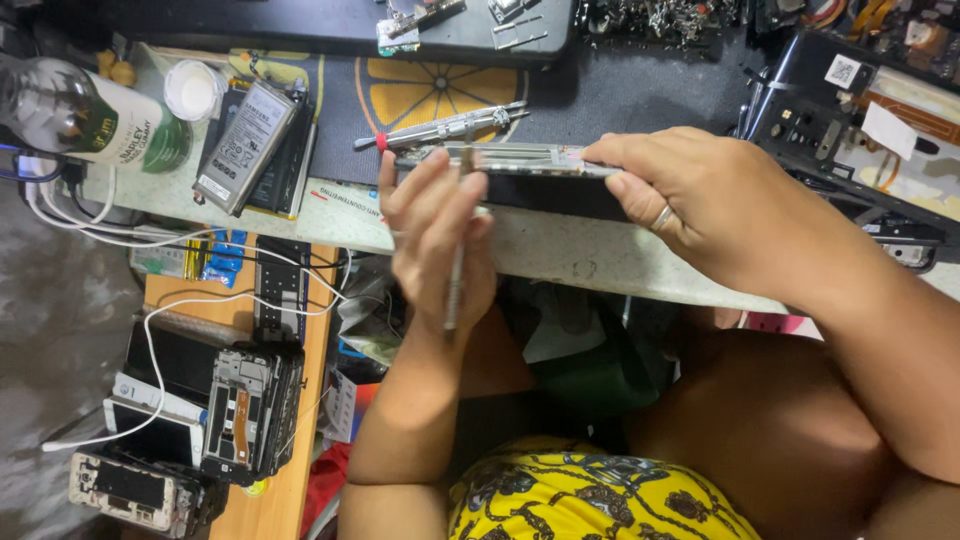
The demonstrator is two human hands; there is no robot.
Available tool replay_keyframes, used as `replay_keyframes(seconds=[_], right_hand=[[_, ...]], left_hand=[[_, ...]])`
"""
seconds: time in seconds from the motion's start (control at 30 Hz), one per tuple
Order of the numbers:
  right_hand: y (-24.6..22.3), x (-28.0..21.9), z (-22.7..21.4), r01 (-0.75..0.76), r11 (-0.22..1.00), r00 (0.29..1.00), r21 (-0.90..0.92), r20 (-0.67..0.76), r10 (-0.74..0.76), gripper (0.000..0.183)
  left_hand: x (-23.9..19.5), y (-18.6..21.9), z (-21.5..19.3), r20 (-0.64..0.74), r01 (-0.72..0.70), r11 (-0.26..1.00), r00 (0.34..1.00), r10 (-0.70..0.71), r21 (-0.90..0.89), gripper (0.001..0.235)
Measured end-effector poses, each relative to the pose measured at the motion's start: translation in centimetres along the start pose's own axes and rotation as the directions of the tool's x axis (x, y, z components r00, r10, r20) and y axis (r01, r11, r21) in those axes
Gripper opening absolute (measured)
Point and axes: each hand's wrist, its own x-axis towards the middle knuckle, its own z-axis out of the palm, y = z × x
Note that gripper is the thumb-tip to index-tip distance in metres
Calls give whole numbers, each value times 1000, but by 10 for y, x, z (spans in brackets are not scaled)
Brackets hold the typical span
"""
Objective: The person uses a metal spudger to pry and lift internal components and adhesive strips inside a disassembled smartphone chassis. They repeatedly lift and reposition small parts and adhesive pieces while working at a cluttered electronics repair bench.
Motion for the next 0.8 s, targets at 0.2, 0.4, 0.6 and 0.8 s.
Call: replay_keyframes(seconds=[0.2,0.4,0.6,0.8], right_hand=[[-6,3,-1,47,993,986,107,-161,-29,26],[-9,10,-5,-62,985,973,161,-210,96,18],[-4,22,-6,-217,916,948,337,-149,280,13],[-2,29,-11,-176,945,968,276,-124,217,14]], left_hand=[[6,6,-2,110,0,999,994,-5,48,24],[8,8,-4,207,-39,993,978,16,110,28],[10,8,-4,221,-35,993,975,10,113,28],[10,6,-3,214,-57,992,976,32,110,27]])
